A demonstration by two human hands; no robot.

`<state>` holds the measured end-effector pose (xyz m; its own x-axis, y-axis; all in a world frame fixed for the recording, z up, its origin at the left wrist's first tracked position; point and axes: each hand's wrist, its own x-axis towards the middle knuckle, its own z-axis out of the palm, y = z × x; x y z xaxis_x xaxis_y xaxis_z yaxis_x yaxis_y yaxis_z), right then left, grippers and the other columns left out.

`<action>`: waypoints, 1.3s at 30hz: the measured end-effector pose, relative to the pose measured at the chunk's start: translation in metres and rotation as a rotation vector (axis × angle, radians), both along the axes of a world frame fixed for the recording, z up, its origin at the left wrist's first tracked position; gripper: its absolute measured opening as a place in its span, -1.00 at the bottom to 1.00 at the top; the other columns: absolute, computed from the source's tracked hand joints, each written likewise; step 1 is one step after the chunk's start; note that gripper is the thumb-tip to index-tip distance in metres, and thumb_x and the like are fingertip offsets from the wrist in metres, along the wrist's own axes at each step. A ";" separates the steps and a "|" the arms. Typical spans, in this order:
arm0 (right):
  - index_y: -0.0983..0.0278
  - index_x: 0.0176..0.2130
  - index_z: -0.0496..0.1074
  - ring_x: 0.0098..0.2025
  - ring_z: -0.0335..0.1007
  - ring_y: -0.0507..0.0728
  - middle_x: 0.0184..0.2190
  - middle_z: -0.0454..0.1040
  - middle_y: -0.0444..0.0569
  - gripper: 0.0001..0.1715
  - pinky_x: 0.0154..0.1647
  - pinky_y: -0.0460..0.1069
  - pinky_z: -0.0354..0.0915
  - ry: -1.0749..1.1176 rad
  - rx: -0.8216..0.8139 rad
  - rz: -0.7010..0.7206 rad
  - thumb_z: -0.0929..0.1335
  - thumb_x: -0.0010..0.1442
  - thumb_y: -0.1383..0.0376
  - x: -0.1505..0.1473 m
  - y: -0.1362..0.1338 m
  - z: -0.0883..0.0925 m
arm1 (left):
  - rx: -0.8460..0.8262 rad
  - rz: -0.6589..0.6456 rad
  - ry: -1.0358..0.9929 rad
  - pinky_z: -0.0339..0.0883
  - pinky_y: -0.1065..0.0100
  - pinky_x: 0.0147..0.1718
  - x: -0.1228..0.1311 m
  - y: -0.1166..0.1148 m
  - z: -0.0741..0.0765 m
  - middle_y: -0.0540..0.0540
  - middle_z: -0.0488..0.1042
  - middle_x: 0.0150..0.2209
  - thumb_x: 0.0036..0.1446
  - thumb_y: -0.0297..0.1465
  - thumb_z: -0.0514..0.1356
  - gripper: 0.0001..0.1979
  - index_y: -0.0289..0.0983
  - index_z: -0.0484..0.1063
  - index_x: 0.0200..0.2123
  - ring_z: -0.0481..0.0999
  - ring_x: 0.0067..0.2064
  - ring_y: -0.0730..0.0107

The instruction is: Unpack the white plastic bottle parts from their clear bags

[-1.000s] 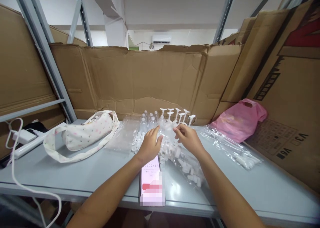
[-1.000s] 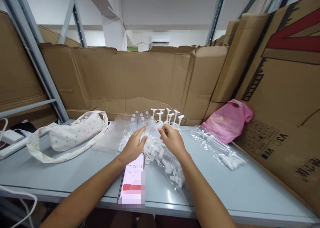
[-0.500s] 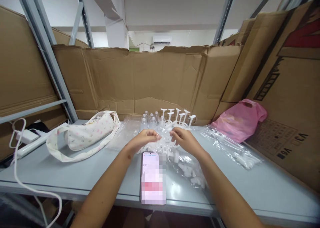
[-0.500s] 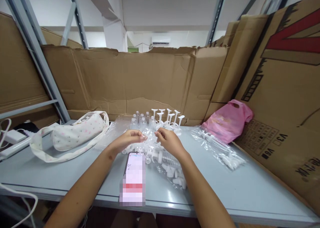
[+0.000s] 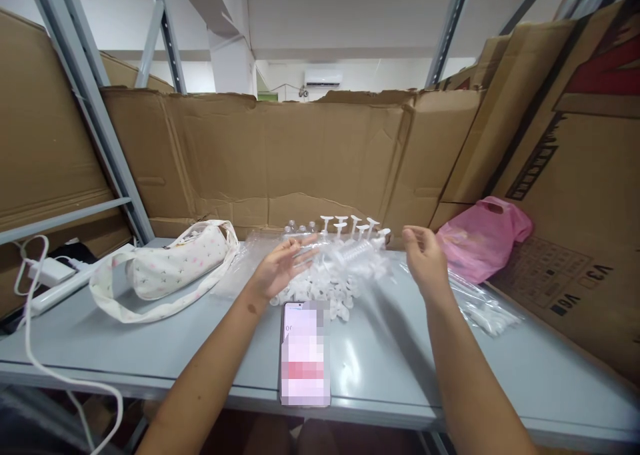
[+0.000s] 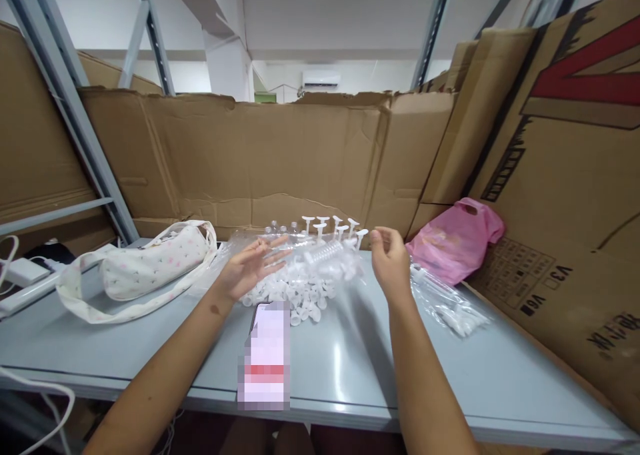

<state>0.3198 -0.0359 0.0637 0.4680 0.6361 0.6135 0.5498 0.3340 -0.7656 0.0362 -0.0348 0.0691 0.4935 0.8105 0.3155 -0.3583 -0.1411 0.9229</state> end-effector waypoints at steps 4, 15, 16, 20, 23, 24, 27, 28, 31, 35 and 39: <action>0.26 -0.02 0.26 -0.05 0.38 0.20 -0.03 0.38 0.14 -0.44 -0.10 0.10 0.34 0.301 -0.120 0.188 0.20 0.15 -0.06 0.002 0.006 -0.002 | -0.055 0.063 -0.240 0.25 -0.03 0.03 -0.003 0.008 -0.002 -0.06 0.15 0.24 0.20 -0.38 -0.10 -0.78 -0.24 0.32 -0.25 0.30 0.16 0.12; 0.01 -0.02 0.19 -0.12 0.45 0.24 -0.10 0.33 -0.06 -0.38 -0.06 0.33 0.33 0.959 -0.153 0.991 0.42 -0.04 0.00 -0.074 -0.006 -0.009 | -0.361 -0.029 -0.516 0.16 -0.14 0.05 0.006 0.020 -0.021 -0.10 0.30 0.14 0.13 -0.44 0.03 -0.87 -0.31 0.26 -0.46 0.34 0.11 0.00; 0.03 -0.06 0.21 -0.15 0.46 0.22 -0.15 0.34 -0.09 -0.43 -0.07 0.33 0.33 1.014 -0.135 0.976 0.43 -0.04 0.04 -0.076 -0.004 -0.011 | -0.367 -0.031 -0.489 0.18 -0.12 0.04 0.007 0.021 -0.022 -0.10 0.32 0.12 0.13 -0.43 0.05 -0.88 -0.31 0.25 -0.46 0.36 0.09 0.01; 0.08 -0.17 0.25 -0.11 0.44 0.20 -0.14 0.37 -0.09 -0.56 -0.08 0.29 0.36 1.144 -0.096 0.903 0.43 -0.02 0.07 -0.074 0.003 -0.018 | -0.322 0.017 -0.295 0.29 0.07 -0.07 0.012 0.023 -0.028 -0.15 0.36 0.03 0.14 -0.28 0.09 -0.85 -0.26 0.28 -0.35 0.47 -0.06 0.14; 0.12 -0.20 0.29 -0.09 0.43 0.17 -0.14 0.41 -0.09 -0.66 -0.10 0.22 0.39 1.135 -0.086 0.845 0.41 0.02 0.12 -0.071 0.005 -0.019 | -0.216 0.023 -0.113 0.32 0.22 -0.23 0.016 0.023 -0.033 -0.19 0.35 0.01 0.12 -0.09 0.07 -0.64 -0.21 0.30 -0.13 0.50 -0.17 0.22; 0.14 -0.23 0.30 -0.10 0.43 0.16 -0.17 0.43 -0.10 -0.70 -0.10 0.21 0.39 1.128 -0.079 0.838 0.40 0.03 0.15 -0.071 0.006 -0.020 | -0.181 0.020 -0.047 0.31 0.27 -0.28 0.017 0.022 -0.035 -0.19 0.34 0.00 0.09 -0.06 0.10 -0.57 -0.18 0.28 -0.06 0.50 -0.20 0.24; 0.17 -0.31 0.30 -0.20 0.46 0.12 -0.31 0.47 -0.17 -0.79 -0.09 0.20 0.40 1.123 -0.038 0.825 0.41 0.03 0.26 -0.068 0.006 -0.020 | -0.116 0.051 0.126 0.23 0.39 -0.36 0.017 0.021 -0.037 -0.12 0.36 -0.11 -0.04 -0.16 0.27 -0.41 -0.11 0.20 0.07 0.49 -0.27 0.37; 0.17 -0.31 0.29 -0.24 0.47 0.10 -0.33 0.47 -0.19 -0.79 -0.10 0.21 0.40 1.122 -0.023 0.819 0.40 0.03 0.30 -0.068 0.006 -0.020 | -0.108 0.070 0.164 0.21 0.41 -0.38 0.016 0.022 -0.038 -0.08 0.37 -0.18 -0.09 -0.22 0.32 -0.36 -0.12 0.20 0.08 0.47 -0.31 0.43; 0.14 -0.27 0.28 -0.32 0.47 0.05 -0.34 0.48 -0.23 -0.79 -0.13 0.23 0.42 1.118 0.009 0.775 0.36 0.07 0.36 -0.064 0.008 -0.018 | -0.099 0.127 0.197 0.14 0.44 -0.45 0.011 0.029 -0.041 0.03 0.35 -0.43 -0.19 -0.30 0.37 -0.36 -0.23 0.28 0.01 0.35 -0.47 0.56; 0.11 -0.19 0.26 -0.27 0.49 0.08 -0.32 0.48 -0.22 -0.76 -0.19 0.22 0.43 1.120 0.063 0.722 0.30 0.14 0.39 -0.055 0.010 -0.013 | -0.082 0.188 0.200 0.05 0.47 -0.52 0.000 0.039 -0.040 0.02 0.38 -0.46 -0.23 -0.32 0.38 -0.49 -0.30 0.38 -0.15 0.29 -0.51 0.61; 0.12 -0.21 0.23 -0.23 0.50 0.12 -0.24 0.48 -0.16 -0.83 -0.24 0.21 0.44 1.099 0.109 0.648 0.27 0.18 0.36 -0.039 0.011 -0.008 | -0.018 0.348 0.198 0.08 0.48 -0.52 -0.011 0.039 -0.028 -0.03 0.45 -0.39 -0.24 -0.33 0.37 -0.58 -0.29 0.42 -0.23 0.35 -0.47 0.57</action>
<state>0.2806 -0.0249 0.0560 0.3846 0.9080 0.1662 -0.6378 0.3915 -0.6633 0.0254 0.0044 0.0406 0.2381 0.9446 0.2258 -0.1063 -0.2057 0.9728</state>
